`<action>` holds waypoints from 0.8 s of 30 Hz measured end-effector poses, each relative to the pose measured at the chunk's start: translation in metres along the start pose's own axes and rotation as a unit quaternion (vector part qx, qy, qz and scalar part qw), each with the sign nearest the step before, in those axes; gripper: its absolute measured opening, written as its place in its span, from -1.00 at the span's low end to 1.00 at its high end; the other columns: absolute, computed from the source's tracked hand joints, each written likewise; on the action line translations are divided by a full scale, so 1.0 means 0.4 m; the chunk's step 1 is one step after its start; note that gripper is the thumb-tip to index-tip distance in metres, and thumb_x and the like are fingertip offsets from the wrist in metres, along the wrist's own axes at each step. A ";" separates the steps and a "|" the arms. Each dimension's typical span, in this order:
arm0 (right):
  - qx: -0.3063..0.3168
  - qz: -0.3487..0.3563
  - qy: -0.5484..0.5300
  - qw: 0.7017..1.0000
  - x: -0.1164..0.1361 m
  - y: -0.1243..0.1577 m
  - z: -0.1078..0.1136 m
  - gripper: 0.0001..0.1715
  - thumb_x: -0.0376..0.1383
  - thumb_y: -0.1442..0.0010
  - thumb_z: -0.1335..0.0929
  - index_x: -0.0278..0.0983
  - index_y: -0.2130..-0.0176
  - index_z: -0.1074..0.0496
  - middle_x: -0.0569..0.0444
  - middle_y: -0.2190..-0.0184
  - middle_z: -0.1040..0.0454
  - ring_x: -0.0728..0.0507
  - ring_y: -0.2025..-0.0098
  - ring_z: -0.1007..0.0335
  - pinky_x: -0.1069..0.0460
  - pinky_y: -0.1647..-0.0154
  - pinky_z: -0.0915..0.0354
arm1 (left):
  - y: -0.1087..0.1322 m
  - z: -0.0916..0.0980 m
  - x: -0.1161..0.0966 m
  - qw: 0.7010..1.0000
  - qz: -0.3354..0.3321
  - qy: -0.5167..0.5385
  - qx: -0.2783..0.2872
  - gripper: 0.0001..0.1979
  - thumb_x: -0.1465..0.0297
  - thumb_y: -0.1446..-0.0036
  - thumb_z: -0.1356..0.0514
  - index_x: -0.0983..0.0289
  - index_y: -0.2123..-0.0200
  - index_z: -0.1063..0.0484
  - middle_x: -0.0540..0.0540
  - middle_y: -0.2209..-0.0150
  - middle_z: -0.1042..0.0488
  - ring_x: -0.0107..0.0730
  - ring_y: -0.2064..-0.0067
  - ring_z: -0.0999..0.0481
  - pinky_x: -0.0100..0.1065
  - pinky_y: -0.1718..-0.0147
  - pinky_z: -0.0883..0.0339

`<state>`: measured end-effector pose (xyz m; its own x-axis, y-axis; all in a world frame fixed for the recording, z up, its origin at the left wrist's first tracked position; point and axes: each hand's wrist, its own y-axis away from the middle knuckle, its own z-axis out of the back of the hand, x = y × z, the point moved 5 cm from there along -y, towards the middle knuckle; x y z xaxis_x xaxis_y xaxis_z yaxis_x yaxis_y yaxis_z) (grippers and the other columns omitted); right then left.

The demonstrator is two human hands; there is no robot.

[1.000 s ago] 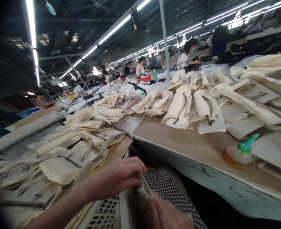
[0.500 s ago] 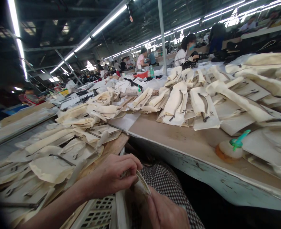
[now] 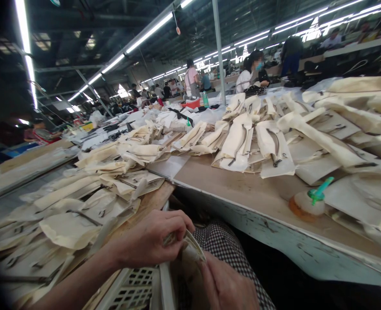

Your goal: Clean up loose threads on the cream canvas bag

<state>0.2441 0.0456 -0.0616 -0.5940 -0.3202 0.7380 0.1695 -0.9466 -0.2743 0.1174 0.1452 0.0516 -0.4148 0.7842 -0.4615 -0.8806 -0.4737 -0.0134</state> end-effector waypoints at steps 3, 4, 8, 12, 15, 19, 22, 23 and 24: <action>-0.010 0.007 0.009 1.000 0.002 0.004 -0.004 -0.60 -0.25 -0.41 -0.13 -0.23 -0.10 -0.39 0.02 0.10 -0.58 -0.08 0.15 -0.58 0.13 0.05 -0.42 | -0.003 0.001 -0.006 0.999 -0.007 0.017 0.038 -0.82 0.62 0.05 -0.17 0.26 0.39 -0.29 -0.05 0.18 -0.48 -0.49 0.24 -0.45 -0.50 0.24 -0.23; -0.012 0.011 0.013 1.000 0.003 0.006 -0.006 -0.60 -0.25 -0.41 -0.14 -0.24 -0.10 -0.39 0.02 0.11 -0.59 -0.08 0.17 -0.58 0.14 0.07 -0.43 | -0.005 0.001 -0.007 0.999 0.002 0.016 0.048 -0.80 0.61 0.04 -0.19 0.26 0.34 -0.31 -0.05 0.20 -0.48 -0.47 0.23 -0.45 -0.49 0.23 -0.24; -0.015 0.008 0.025 1.000 0.005 0.008 -0.008 -0.61 -0.27 -0.41 -0.14 -0.26 -0.12 -0.35 -0.02 0.09 -0.58 -0.10 0.16 -0.58 0.14 0.15 -0.46 | -0.013 0.001 -0.021 0.995 0.008 -0.001 0.095 -0.76 0.49 0.01 -0.27 0.23 0.23 -0.37 -0.04 0.22 -0.44 -0.42 0.22 -0.44 -0.47 0.23 -0.26; -0.011 0.015 0.025 1.000 0.011 0.009 -0.002 -0.60 -0.29 -0.40 -0.15 -0.27 -0.14 -0.33 -0.02 0.07 -0.57 -0.09 0.15 -0.58 0.16 0.16 -0.46 | -0.019 0.006 -0.034 0.990 -0.008 0.019 0.140 -0.73 0.47 0.04 -0.30 0.24 0.22 -0.39 -0.01 0.15 -0.42 -0.37 0.16 -0.43 -0.43 0.15 -0.28; -0.020 0.019 0.027 0.999 0.014 0.010 0.004 -0.61 -0.28 -0.40 -0.15 -0.26 -0.12 -0.35 -0.01 0.11 -0.59 -0.08 0.18 -0.58 0.16 0.15 -0.46 | -0.023 0.009 -0.035 0.985 -0.001 0.063 0.162 -0.74 0.51 -0.04 -0.22 0.23 0.15 -0.40 0.00 0.11 -0.42 -0.37 0.12 -0.43 -0.42 0.11 -0.28; -0.028 0.032 0.037 0.998 0.015 0.011 0.004 -0.61 -0.30 -0.40 -0.16 -0.31 -0.12 -0.35 -0.05 0.06 -0.57 -0.09 0.12 -0.57 0.15 0.10 -0.44 | -0.028 0.007 -0.033 0.990 0.032 0.038 0.128 -0.86 0.34 -0.14 -0.26 0.23 0.22 -0.44 -0.01 0.16 -0.42 -0.39 0.18 -0.44 -0.44 0.17 -0.28; -0.038 0.037 0.036 0.998 0.014 0.008 0.004 -0.61 -0.31 -0.39 -0.16 -0.30 -0.12 -0.36 -0.05 0.07 -0.57 -0.09 0.13 -0.57 0.16 0.14 -0.46 | -0.029 -0.004 -0.039 0.993 0.025 -0.023 0.113 -0.83 0.42 -0.06 -0.33 0.23 0.27 -0.41 -0.05 0.19 -0.43 -0.43 0.20 -0.45 -0.48 0.23 -0.25; -0.040 0.036 0.033 0.998 0.013 0.007 0.004 -0.62 -0.31 -0.39 -0.16 -0.30 -0.11 -0.36 -0.04 0.08 -0.58 -0.09 0.14 -0.58 0.16 0.15 -0.46 | -0.029 -0.007 -0.042 0.993 0.019 -0.039 0.111 -0.85 0.46 -0.07 -0.31 0.24 0.28 -0.40 -0.06 0.20 -0.44 -0.45 0.20 -0.45 -0.49 0.23 -0.25; -0.041 0.036 0.031 0.998 0.013 0.005 0.003 -0.62 -0.32 -0.39 -0.16 -0.30 -0.10 -0.37 -0.04 0.09 -0.58 -0.09 0.16 -0.58 0.16 0.16 -0.46 | -0.029 -0.009 -0.044 0.993 0.012 -0.052 0.109 -0.87 0.49 -0.09 -0.28 0.24 0.29 -0.39 -0.06 0.21 -0.44 -0.46 0.21 -0.45 -0.49 0.23 -0.25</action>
<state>0.2424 0.0419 -0.0575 -0.6301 -0.3813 0.6765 0.1498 -0.9145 -0.3759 0.1355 0.1355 0.0567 -0.4479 0.8158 -0.3659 -0.8940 -0.4035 0.1946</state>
